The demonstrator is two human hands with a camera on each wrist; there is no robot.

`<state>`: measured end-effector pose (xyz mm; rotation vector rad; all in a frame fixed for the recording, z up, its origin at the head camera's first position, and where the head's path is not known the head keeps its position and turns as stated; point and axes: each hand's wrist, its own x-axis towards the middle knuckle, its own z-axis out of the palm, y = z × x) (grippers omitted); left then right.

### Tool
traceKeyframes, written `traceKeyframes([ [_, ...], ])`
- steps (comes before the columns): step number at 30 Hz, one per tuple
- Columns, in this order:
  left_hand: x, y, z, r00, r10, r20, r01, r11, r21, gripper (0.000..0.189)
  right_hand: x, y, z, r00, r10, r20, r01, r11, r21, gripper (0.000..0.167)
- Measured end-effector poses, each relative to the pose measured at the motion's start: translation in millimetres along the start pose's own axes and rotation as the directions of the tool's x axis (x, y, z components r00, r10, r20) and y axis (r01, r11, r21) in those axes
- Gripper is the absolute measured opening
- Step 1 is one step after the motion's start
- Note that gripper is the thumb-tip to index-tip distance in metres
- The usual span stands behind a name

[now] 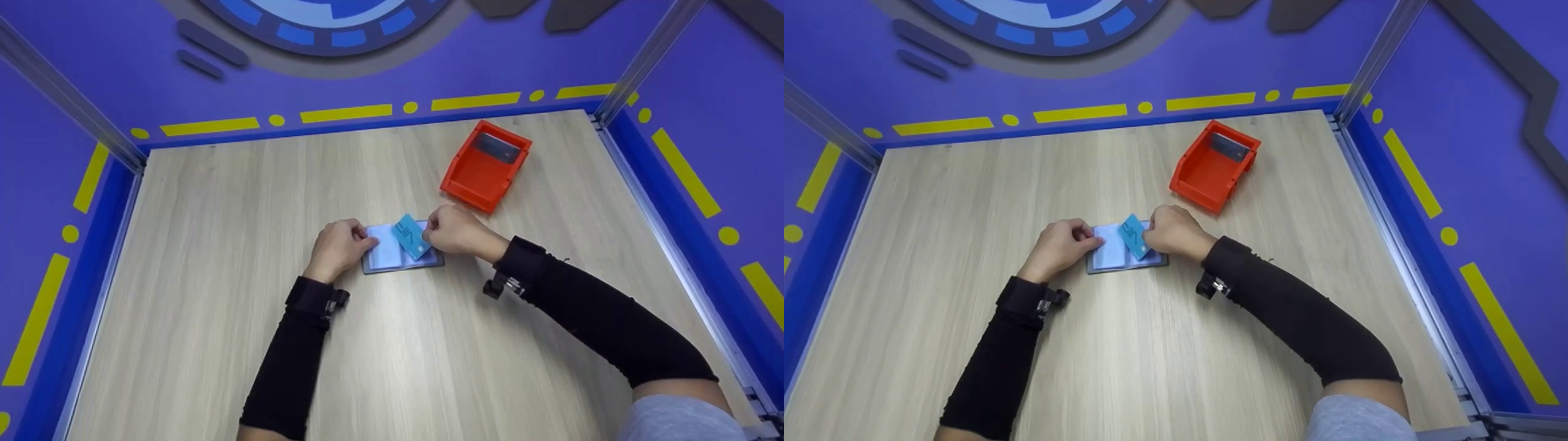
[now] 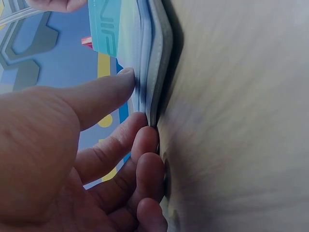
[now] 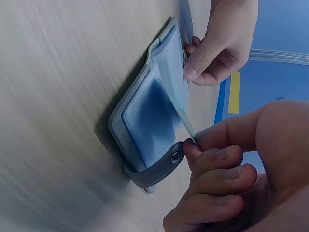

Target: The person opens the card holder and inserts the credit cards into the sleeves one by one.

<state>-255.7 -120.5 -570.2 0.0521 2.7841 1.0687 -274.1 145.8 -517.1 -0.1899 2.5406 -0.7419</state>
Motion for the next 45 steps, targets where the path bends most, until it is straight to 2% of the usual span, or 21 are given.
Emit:
traceKeyframes([
  [11,-0.3,-0.2,-0.8,1.000,0.002,0.008,-0.002,1.000,-0.010,0.022,0.5,-4.5,4.3,0.999,-0.035,0.020,0.036,0.998,-0.048,0.024],
  [25,0.3,0.2,-1.9,1.000,0.001,0.008,-0.001,1.000,0.007,0.021,3.3,-9.3,13.0,0.996,-0.091,0.004,0.091,0.991,-0.099,0.022],
  [38,0.0,-2.0,-2.8,0.999,0.043,-0.007,-0.043,0.999,0.009,0.020,5.1,-10.2,19.3,0.996,-0.085,-0.035,0.079,0.987,-0.143,0.026],
  [45,-0.4,-2.0,-2.6,0.999,0.041,-0.006,-0.041,0.999,0.004,0.020,3.4,-11.5,20.7,0.997,-0.066,-0.039,0.060,0.988,-0.145,0.028],
])
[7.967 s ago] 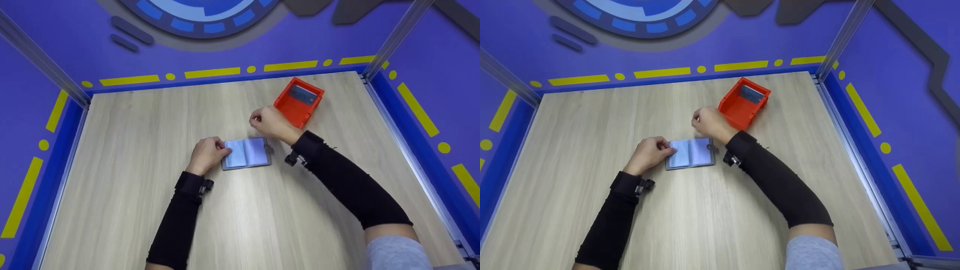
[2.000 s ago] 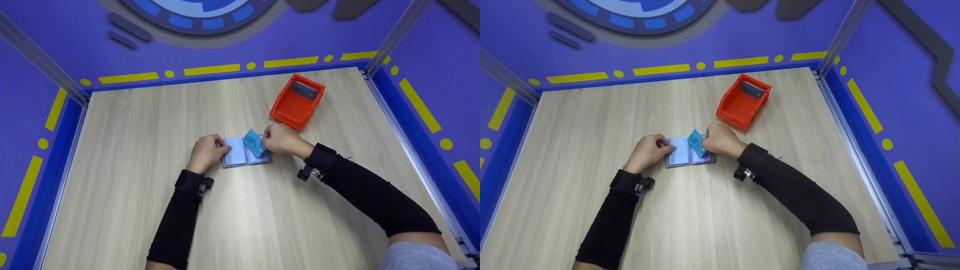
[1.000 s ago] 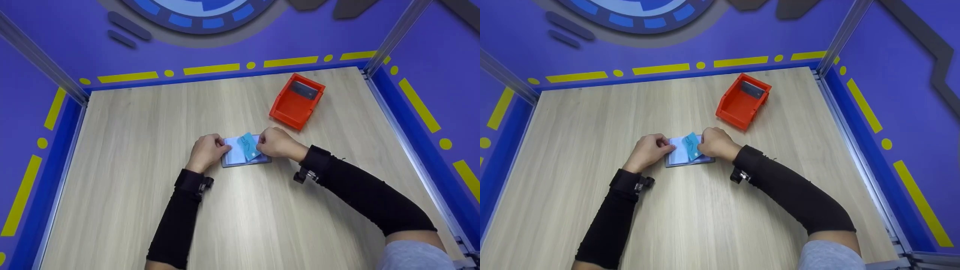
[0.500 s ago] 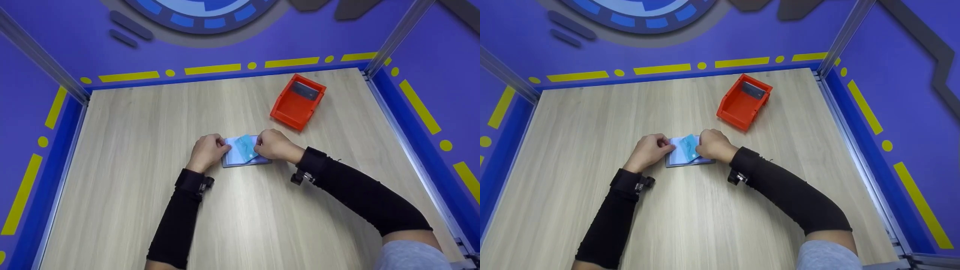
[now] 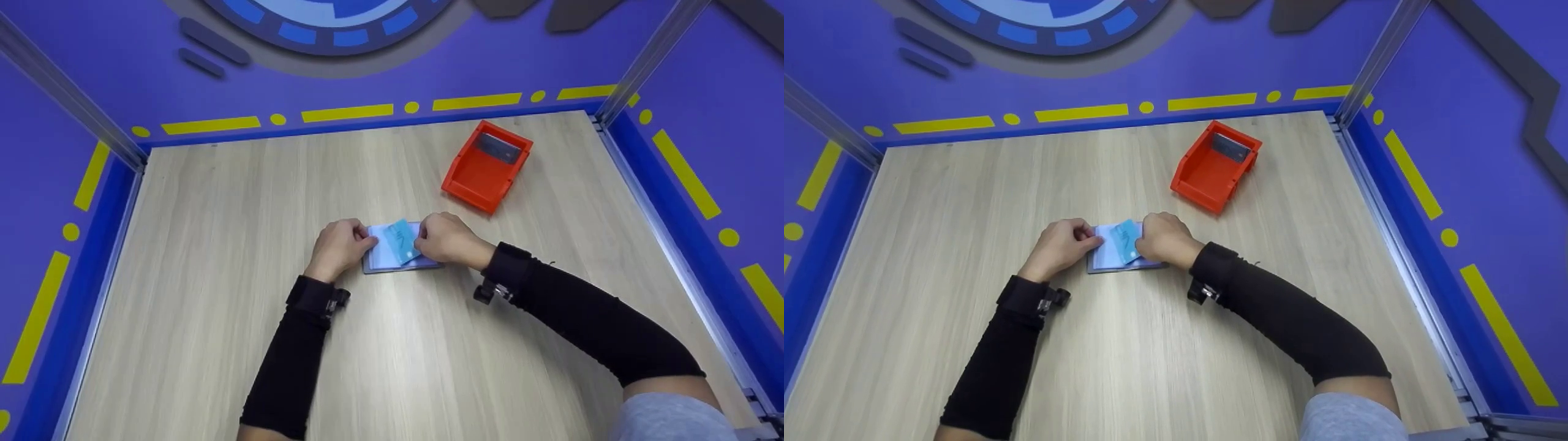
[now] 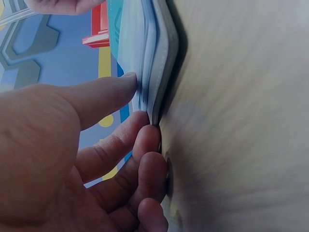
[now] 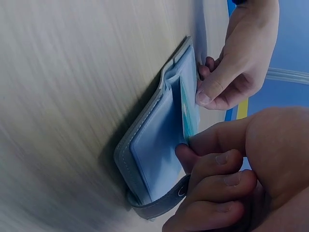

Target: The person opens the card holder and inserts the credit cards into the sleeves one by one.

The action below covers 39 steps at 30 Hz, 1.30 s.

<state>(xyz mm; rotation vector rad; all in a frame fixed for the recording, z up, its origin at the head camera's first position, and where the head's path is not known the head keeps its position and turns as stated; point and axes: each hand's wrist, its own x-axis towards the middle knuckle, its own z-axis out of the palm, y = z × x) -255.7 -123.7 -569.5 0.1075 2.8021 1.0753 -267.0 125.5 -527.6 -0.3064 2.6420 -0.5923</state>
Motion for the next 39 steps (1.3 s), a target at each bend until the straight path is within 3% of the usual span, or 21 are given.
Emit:
traceKeyframes([
  [9,0.0,0.3,0.5,1.000,-0.009,0.000,0.009,1.000,-0.005,0.019,-0.4,-2.1,4.5,1.000,0.012,0.001,-0.012,1.000,0.016,0.028],
  [21,0.7,1.7,0.1,1.000,-0.030,0.008,0.030,1.000,-0.005,0.019,0.0,-3.9,9.2,0.997,-0.072,-0.004,0.072,0.997,0.006,0.027],
  [33,1.3,2.0,0.8,0.999,-0.034,0.003,0.034,0.999,0.026,0.017,0.9,-12.5,15.3,0.996,-0.089,0.012,0.089,0.996,0.005,0.032],
  [39,1.6,1.3,1.2,1.000,-0.025,0.000,0.025,0.999,0.032,0.016,-0.4,-17.0,18.7,0.995,-0.099,0.009,0.098,0.995,0.008,0.023],
])
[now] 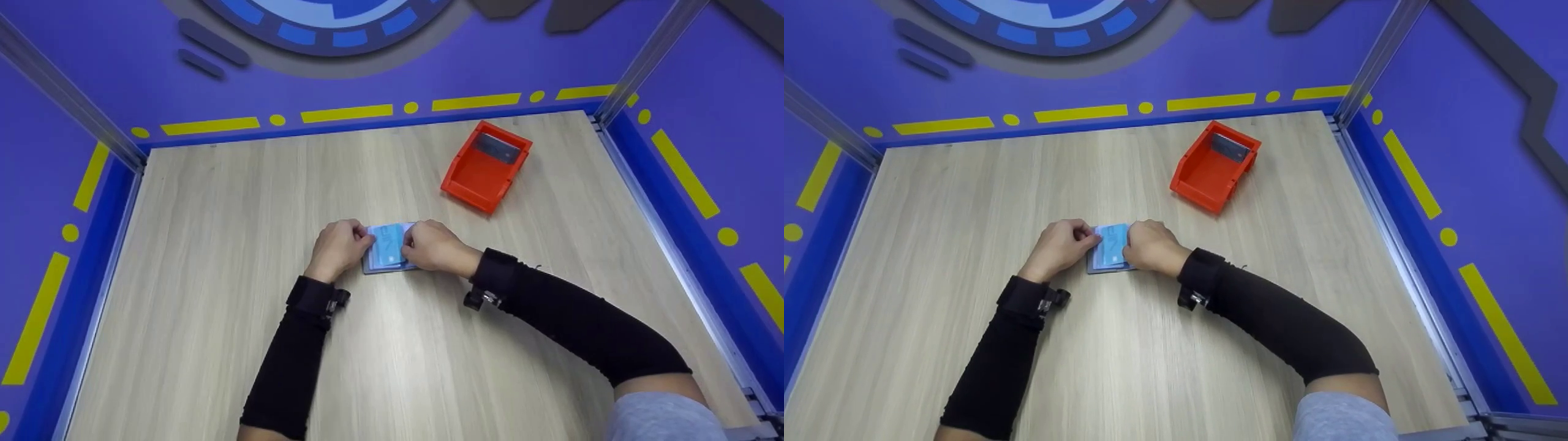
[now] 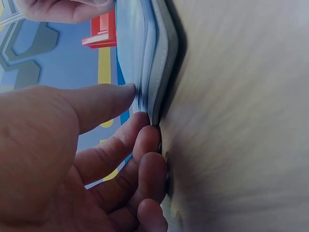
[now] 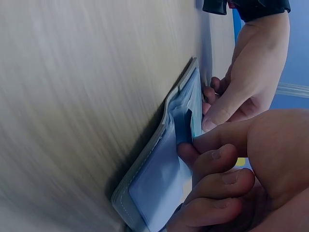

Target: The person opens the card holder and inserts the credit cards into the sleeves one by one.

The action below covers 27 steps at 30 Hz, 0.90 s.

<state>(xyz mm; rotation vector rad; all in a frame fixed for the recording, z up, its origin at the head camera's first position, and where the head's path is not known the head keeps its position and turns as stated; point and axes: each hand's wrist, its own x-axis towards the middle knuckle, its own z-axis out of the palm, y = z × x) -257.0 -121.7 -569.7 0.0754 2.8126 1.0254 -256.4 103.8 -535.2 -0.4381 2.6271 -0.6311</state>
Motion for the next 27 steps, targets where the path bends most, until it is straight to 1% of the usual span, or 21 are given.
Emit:
traceKeyframes([
  [8,-0.2,0.4,0.5,1.000,0.011,-0.013,-0.011,1.000,0.000,0.017,-0.4,-4.6,4.0,1.000,-0.014,-0.016,0.013,0.999,-0.035,0.022],
  [15,-1.0,1.0,0.1,1.000,-0.003,-0.005,0.003,1.000,0.007,0.022,0.4,-4.8,5.9,0.995,-0.087,-0.055,0.082,0.993,-0.080,0.020],
  [21,-0.9,1.6,-0.5,1.000,-0.016,0.002,0.016,1.000,0.005,0.023,1.1,-6.4,5.8,0.995,-0.082,-0.064,0.077,0.994,-0.077,0.018],
  [27,-0.6,1.7,-0.7,1.000,-0.021,0.005,0.021,1.000,0.000,0.022,2.5,-2.9,4.5,0.994,-0.091,-0.055,0.088,0.994,-0.067,0.018],
])
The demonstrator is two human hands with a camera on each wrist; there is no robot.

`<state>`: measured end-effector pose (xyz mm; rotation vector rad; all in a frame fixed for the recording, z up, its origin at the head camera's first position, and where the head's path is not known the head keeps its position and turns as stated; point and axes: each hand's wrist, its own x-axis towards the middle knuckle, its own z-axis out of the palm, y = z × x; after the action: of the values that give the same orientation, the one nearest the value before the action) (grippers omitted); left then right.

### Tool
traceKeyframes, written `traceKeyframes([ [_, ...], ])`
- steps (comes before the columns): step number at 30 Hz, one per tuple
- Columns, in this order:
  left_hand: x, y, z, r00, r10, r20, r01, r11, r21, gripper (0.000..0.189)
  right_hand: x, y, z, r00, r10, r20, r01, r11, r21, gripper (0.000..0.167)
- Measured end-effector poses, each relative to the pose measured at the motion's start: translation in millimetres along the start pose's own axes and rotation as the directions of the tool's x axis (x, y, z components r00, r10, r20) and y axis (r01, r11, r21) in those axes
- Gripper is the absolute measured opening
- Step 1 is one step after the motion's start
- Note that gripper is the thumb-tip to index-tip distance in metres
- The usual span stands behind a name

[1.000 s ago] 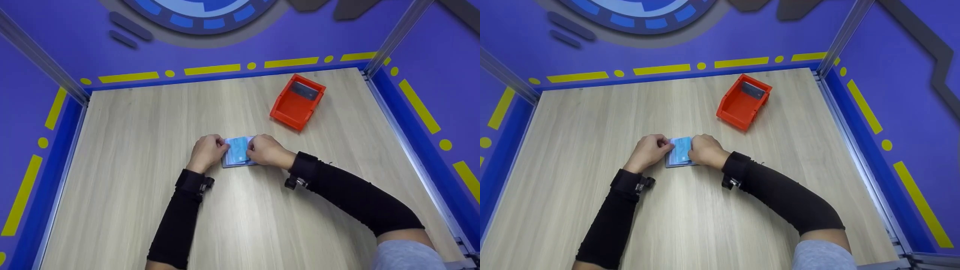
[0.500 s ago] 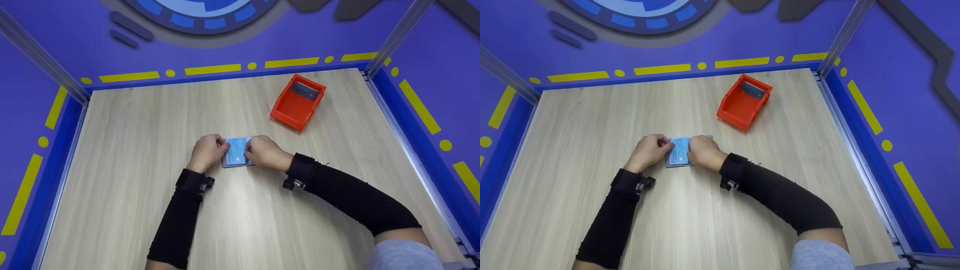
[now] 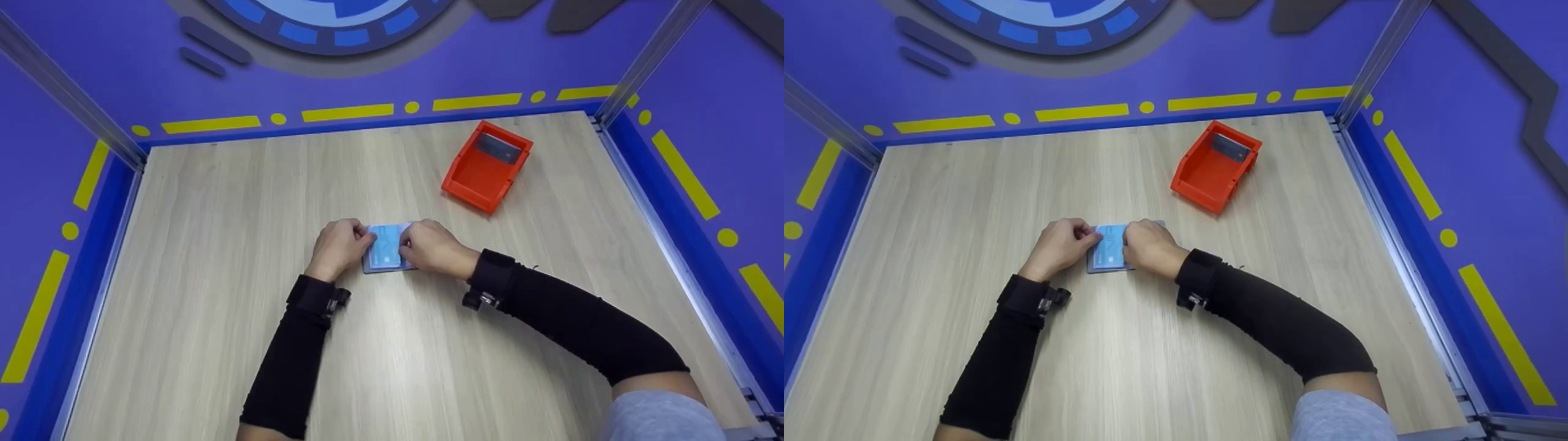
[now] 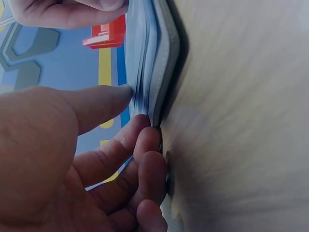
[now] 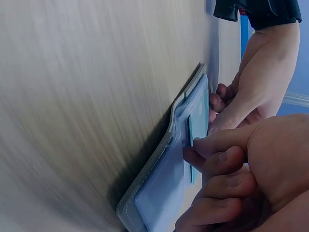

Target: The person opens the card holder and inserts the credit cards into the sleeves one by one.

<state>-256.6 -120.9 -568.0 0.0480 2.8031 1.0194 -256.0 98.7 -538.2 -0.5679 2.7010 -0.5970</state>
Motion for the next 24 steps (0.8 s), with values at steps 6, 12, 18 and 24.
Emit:
traceKeyframes([
  [6,-0.5,0.5,-0.4,1.000,-0.013,0.004,0.013,1.000,-0.013,0.020,-0.2,3.0,-8.4,1.000,0.016,-0.012,-0.016,1.000,-0.011,0.022],
  [12,-0.2,0.3,-0.5,1.000,0.004,-0.001,-0.004,1.000,-0.014,0.020,2.5,10.2,-29.7,0.996,0.063,-0.066,-0.064,0.998,-0.010,0.027],
  [18,-1.2,-1.2,0.5,0.999,0.043,-0.023,-0.043,0.999,-0.004,0.021,15.1,34.9,-44.4,0.998,0.027,-0.055,-0.030,0.998,-0.046,0.024],
  [24,-0.9,-2.6,1.6,0.999,0.041,-0.019,-0.042,0.999,-0.018,0.023,20.1,53.6,-47.9,0.997,0.032,0.074,-0.032,0.999,0.003,0.020],
])
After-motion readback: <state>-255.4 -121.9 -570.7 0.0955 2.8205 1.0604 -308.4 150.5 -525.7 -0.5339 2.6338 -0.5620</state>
